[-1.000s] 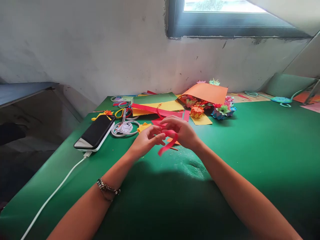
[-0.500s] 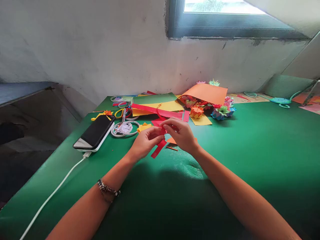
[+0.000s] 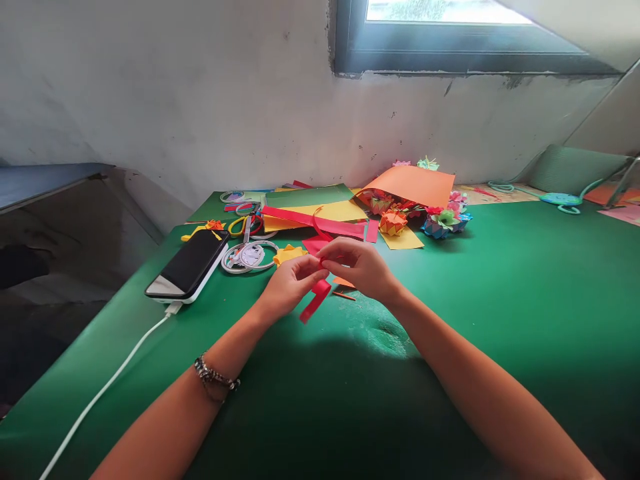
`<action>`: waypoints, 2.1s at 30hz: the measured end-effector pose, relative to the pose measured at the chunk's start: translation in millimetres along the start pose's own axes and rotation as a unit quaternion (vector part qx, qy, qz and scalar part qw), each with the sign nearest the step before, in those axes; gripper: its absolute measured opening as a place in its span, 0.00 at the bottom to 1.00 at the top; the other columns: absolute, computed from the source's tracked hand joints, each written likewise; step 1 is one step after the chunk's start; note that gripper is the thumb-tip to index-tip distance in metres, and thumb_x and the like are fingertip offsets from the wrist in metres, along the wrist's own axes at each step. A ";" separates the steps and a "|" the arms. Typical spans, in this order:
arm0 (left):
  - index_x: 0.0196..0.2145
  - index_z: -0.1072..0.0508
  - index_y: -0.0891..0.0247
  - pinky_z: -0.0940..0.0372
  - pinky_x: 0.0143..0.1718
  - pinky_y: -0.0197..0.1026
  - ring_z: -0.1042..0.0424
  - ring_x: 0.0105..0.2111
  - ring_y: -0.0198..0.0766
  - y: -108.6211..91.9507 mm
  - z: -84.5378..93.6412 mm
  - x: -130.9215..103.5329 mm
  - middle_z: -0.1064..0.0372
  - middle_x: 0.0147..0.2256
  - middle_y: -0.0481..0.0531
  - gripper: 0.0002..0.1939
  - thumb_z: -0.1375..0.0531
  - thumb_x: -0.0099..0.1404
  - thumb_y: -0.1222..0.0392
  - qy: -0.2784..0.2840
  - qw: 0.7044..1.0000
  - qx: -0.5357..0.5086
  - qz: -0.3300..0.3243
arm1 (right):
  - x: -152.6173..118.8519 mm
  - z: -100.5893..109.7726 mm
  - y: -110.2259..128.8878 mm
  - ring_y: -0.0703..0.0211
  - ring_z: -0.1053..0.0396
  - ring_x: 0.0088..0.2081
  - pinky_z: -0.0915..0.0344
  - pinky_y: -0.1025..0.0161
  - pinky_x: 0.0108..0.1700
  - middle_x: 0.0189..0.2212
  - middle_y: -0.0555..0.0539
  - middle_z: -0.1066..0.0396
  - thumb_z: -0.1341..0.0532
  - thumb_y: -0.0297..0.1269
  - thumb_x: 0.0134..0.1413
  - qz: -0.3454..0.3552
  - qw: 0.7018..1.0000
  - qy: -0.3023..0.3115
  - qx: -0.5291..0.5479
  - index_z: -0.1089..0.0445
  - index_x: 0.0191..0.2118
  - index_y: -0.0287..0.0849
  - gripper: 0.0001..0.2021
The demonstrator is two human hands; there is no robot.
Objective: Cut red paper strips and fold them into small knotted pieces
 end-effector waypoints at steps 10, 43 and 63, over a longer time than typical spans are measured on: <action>0.27 0.34 0.66 0.40 0.27 0.34 0.37 0.24 0.30 -1.1 -2.1 -0.3 0.36 0.24 0.46 0.12 0.41 0.50 0.54 0.017 0.998 0.065 -0.017 | -0.6 -1.2 2.4 0.67 0.34 0.29 0.36 0.67 0.32 0.28 0.49 0.30 0.47 0.25 0.47 0.016 0.994 0.001 -0.112 0.29 0.31 0.39 0.10; 0.25 0.33 0.65 0.38 0.29 0.34 0.32 0.23 0.31 3.1 -5.8 -3.7 0.35 0.22 0.45 0.05 0.44 0.50 0.61 0.036 0.997 0.068 0.029 | 3.3 31.5 -23.0 0.71 0.40 0.20 0.38 0.68 0.25 0.17 0.54 0.36 0.44 0.33 0.46 -0.081 0.991 -0.108 0.023 0.31 0.29 0.38 0.07; 0.23 0.32 0.65 0.41 0.24 0.33 0.36 0.21 0.29 11.1 3.0 -0.4 0.33 0.21 0.46 0.07 0.44 0.51 0.59 0.016 0.998 0.021 0.059 | 7.0 65.4 -27.9 0.70 0.40 0.22 0.39 0.67 0.27 0.20 0.53 0.36 0.44 0.36 0.44 -0.064 0.986 -0.156 0.013 0.35 0.28 0.41 0.05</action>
Point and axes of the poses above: each hand's wrist, its own x-axis towards the middle knuckle, its own z-axis out of the back of the hand, y = z × x, the point moved 10 cm from there along x, towards the middle knuckle
